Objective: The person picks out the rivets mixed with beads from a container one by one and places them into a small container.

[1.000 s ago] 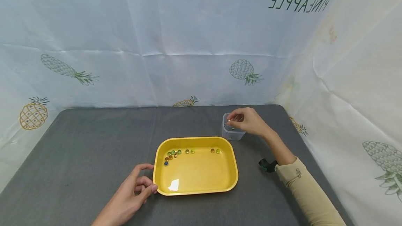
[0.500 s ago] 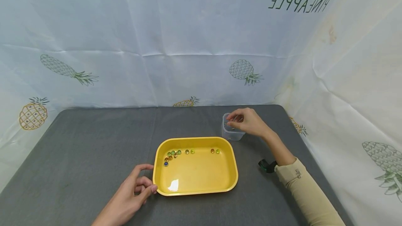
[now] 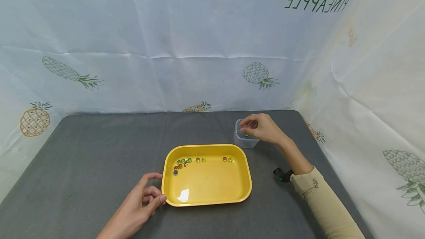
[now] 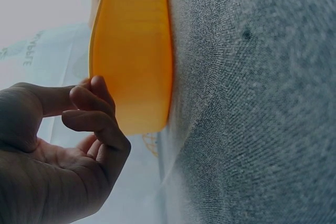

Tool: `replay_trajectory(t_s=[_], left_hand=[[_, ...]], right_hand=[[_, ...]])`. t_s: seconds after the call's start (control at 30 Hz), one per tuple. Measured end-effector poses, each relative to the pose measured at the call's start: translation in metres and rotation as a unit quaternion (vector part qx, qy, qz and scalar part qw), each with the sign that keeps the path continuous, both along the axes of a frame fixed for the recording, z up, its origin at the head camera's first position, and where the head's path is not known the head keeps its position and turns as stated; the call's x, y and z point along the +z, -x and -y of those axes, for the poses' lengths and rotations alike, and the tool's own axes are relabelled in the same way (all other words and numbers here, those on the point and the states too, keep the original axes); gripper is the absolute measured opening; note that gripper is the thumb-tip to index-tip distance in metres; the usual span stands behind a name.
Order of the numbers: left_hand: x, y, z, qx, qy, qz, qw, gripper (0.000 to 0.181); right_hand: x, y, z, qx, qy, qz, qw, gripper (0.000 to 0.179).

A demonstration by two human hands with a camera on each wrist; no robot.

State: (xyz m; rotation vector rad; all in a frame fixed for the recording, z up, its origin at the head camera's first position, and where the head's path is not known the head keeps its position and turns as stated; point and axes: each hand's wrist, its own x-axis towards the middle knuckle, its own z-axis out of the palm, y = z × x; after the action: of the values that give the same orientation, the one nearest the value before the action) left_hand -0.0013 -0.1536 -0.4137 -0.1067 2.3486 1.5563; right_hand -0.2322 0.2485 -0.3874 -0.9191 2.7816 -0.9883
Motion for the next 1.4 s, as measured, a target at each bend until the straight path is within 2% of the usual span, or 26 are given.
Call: replay_trajectory(t_s=[0.47, 0.67, 0.87, 1.07, 1.4], left_hand=[[-0.001, -0.001, 0.001, -0.003, -0.004, -0.006, 1.0, 0.058], [-0.001, -0.001, 0.001, 0.001, -0.003, -0.003, 1.0, 0.058], [-0.001, -0.001, 0.0, 0.004, -0.006, -0.004, 1.0, 0.058], [-0.001, 0.0, 0.0, 0.005, -0.005, -0.001, 1.0, 0.058], [-0.001, 0.0, 0.002, 0.001, -0.012, 0.0, 0.9999, 0.059]], right_hand=[[0.009, -0.005, 0.007, 0.009, 0.011, 0.008, 0.9999, 0.02], [0.016, -0.012, 0.014, 0.015, 0.021, 0.002, 0.9997, 0.02], [0.026, -0.023, 0.027, 0.05, 0.043, -0.004, 0.9978, 0.021], [0.033, -0.03, 0.042, 0.076, 0.06, 0.011, 0.9953, 0.022], [0.038, -0.038, 0.067, 0.11, 0.059, 0.035, 0.9916, 0.022]])
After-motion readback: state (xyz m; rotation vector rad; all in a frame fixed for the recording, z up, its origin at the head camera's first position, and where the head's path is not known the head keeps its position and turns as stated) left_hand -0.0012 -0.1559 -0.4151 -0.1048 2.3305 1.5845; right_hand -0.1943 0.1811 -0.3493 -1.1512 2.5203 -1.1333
